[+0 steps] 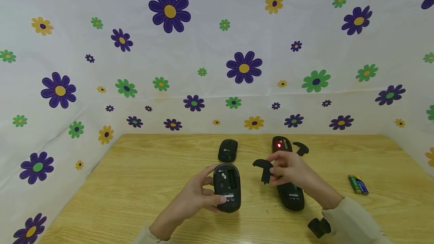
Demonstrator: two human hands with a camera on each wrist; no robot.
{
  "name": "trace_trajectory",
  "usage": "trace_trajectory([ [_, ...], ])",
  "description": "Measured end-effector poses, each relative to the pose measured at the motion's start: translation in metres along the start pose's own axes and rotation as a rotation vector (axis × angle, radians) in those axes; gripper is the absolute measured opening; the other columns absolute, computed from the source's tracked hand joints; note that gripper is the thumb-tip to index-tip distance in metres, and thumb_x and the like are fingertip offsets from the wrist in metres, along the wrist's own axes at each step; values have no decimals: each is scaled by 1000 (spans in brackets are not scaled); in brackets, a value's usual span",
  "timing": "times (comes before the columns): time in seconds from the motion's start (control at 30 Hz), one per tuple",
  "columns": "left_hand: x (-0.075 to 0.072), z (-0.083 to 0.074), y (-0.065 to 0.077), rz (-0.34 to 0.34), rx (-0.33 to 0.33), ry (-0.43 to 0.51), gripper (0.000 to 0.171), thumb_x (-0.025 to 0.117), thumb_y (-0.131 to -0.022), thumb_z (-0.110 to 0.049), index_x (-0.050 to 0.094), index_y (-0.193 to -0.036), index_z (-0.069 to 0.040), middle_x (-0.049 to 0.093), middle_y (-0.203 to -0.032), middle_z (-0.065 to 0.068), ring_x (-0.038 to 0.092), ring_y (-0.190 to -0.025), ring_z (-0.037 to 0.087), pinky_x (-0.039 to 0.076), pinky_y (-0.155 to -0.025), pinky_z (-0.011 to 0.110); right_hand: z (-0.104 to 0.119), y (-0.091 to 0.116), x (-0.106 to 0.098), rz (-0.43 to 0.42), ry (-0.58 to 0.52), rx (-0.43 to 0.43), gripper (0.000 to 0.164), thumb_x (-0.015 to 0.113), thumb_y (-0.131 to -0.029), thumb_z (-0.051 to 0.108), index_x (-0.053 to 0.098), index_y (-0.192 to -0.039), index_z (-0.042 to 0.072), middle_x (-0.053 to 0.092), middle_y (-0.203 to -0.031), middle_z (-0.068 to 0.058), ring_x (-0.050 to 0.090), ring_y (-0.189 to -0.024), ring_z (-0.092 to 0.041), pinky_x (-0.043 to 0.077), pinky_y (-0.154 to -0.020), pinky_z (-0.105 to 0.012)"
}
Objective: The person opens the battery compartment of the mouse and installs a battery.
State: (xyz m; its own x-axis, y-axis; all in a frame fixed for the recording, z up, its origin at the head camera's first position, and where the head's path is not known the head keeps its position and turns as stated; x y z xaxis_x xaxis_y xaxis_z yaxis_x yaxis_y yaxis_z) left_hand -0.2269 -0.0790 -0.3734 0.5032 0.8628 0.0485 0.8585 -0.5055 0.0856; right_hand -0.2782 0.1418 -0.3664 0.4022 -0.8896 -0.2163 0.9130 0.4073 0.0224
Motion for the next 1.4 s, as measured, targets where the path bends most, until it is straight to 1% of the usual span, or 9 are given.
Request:
trace_trajectory([
  [0.23,-3,1,1,-7,-4,-24,83,73,-86,3,32,-157,-6,62,-110,20,73,-94,35,64,-72,44,-5,-2,5,12,85,-11,26,57,-95,-12,50,-118,-21,63,-76,-8,66,-66,-22,65,-64,-40],
  [0.4,-3,1,1,-2,5,-23,82,73,-86,4,32,-157,-6,62,-109,20,73,-93,35,64,-71,44,-12,-4,14,43,133,23,22,57,-96,-11,51,-116,-19,62,-72,-9,64,-62,-24,64,-62,-44],
  [0.5,-3,1,1,2,10,-25,82,73,-87,5,32,-157,-5,62,-110,20,73,-93,36,64,-71,44,-13,-3,17,57,164,33,21,58,-95,-10,53,-114,-18,62,-72,-10,65,-62,-25,64,-61,-44],
  [0.63,-2,3,0,8,11,-24,83,73,-87,4,31,-158,-4,63,-109,19,73,-92,35,64,-72,46,-14,-4,19,28,237,48,18,61,-93,-10,56,-110,-15,62,-71,-9,65,-60,-24,64,-58,-41],
  [0.77,-1,6,-1,19,9,-18,83,73,-87,3,29,-158,-3,63,-109,19,73,-92,36,64,-73,47,-15,-5,19,-10,283,83,16,63,-92,-11,57,-107,-12,62,-70,-10,64,-58,-21,63,-56,-39],
  [0.97,0,8,-3,16,-3,-18,82,73,-87,2,32,-158,-6,63,-109,19,73,-92,35,64,-71,44,-14,-5,16,-8,312,86,10,62,-93,-10,58,-102,-10,63,-70,-10,63,-59,-21,63,-55,-37],
  [1.1,3,8,-5,24,2,-26,82,74,-87,2,32,-158,-5,63,-108,18,73,-91,33,65,-70,42,-10,-4,11,-6,309,78,8,61,-92,-9,58,-100,-11,63,-73,-11,64,-59,-22,63,-55,-37],
  [1.23,6,9,-7,33,2,-18,83,74,-87,3,33,-158,-6,63,-109,19,73,-91,34,64,-71,45,-8,-3,4,-21,312,77,10,61,-93,-8,59,-102,-13,64,-79,-13,65,-60,-23,63,-56,-38],
  [1.4,12,11,-10,46,-6,-3,83,73,-86,4,34,-157,-7,63,-109,19,73,-90,34,64,-71,47,-7,1,-7,-45,342,84,13,63,-96,-4,61,-106,-11,64,-87,-13,64,-66,-21,63,-56,-39],
])
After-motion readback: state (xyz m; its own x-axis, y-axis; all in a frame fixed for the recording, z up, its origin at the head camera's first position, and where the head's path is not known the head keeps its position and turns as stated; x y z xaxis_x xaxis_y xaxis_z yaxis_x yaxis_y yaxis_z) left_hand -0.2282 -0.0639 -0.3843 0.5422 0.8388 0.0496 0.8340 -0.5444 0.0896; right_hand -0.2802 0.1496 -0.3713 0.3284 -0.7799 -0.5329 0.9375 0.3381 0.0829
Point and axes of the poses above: each hand's wrist, its own y-axis away from the middle knuckle, its own x-axis out of the palm, z = x × y, the point moved 9 cm from there along -y, towards the middle knuckle
